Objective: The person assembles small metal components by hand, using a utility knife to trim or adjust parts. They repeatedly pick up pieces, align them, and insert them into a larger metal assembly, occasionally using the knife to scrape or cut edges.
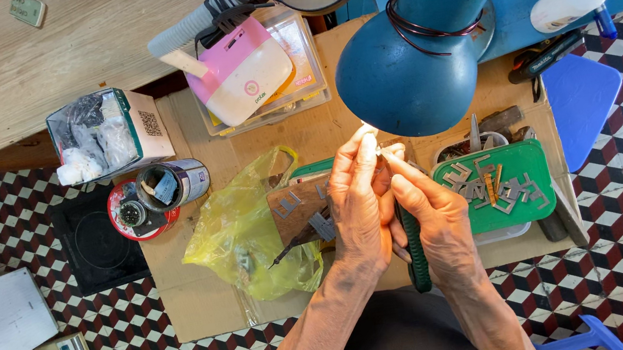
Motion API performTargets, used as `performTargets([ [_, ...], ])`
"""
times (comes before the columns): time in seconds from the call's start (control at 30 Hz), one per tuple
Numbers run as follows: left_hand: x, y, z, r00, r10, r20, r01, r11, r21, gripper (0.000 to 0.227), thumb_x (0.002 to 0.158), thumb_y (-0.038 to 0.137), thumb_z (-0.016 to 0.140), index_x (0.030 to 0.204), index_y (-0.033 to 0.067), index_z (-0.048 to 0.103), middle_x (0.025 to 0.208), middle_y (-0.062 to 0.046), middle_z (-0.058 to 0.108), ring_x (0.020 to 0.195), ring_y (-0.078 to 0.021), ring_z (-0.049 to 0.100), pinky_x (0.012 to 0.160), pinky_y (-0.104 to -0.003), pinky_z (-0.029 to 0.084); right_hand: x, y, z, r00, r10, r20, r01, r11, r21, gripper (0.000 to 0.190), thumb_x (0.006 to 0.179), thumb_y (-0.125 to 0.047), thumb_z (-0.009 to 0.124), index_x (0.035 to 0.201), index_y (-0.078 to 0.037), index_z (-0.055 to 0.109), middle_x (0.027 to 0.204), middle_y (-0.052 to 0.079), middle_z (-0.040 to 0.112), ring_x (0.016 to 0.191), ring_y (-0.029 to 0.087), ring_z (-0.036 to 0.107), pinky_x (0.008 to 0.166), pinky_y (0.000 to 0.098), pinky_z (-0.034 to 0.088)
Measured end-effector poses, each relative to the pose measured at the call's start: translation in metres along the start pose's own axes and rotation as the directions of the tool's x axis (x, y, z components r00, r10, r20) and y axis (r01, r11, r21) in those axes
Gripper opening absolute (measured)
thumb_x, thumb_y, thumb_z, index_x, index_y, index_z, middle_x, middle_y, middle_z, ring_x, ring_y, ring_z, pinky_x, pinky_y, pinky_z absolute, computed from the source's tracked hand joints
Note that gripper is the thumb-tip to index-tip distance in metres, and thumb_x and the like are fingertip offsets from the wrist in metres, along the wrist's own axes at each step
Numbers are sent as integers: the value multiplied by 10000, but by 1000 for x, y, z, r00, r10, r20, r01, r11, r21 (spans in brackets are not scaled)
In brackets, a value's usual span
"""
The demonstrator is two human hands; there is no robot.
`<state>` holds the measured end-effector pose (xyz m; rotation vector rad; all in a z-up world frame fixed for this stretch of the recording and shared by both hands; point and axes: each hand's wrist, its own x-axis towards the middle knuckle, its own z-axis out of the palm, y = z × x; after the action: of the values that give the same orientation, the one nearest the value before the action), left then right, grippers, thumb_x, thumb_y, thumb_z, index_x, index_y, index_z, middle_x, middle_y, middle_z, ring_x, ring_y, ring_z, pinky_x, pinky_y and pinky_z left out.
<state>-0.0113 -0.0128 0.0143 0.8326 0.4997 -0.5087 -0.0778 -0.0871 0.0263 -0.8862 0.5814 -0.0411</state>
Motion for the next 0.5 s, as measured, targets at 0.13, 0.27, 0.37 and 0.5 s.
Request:
performTargets([
  [0.13,-3,1,1,1000,22,6,-22,998,53,331,1021,297,601,1278,87,599,1017,-122,715,851,-135,667,547,-212,530,1,0,0,997,-64,-49,48,960,-276,394,1017,-140,596,1397,-46,650,770,31,654,537,66,515,467,198,419],
  [0.27,-4,0,3,999,32,27,-35,995,90,327,1026,280,600,1275,69,598,1038,-148,734,858,-163,673,548,-219,524,3,-2,-3,990,-139,-40,116,929,-351,383,1026,-122,607,1393,-23,650,792,36,656,586,68,542,500,198,444],
  [0.37,-3,1,4,999,18,35,-21,997,71,319,1017,262,605,1266,64,593,1075,-155,732,968,-185,709,719,-241,591,2,-3,-4,993,-114,-34,96,936,-338,389,1017,-126,600,1392,-27,639,804,49,678,582,69,548,472,202,449],
  [0.5,1,14,-3,997,-14,81,17,999,-42,337,998,280,586,1245,50,597,1189,-96,686,1037,-234,735,847,-294,630,2,-8,-4,999,-22,-41,5,930,-369,404,1001,-156,584,1386,-44,635,813,73,700,524,78,524,393,213,424],
])
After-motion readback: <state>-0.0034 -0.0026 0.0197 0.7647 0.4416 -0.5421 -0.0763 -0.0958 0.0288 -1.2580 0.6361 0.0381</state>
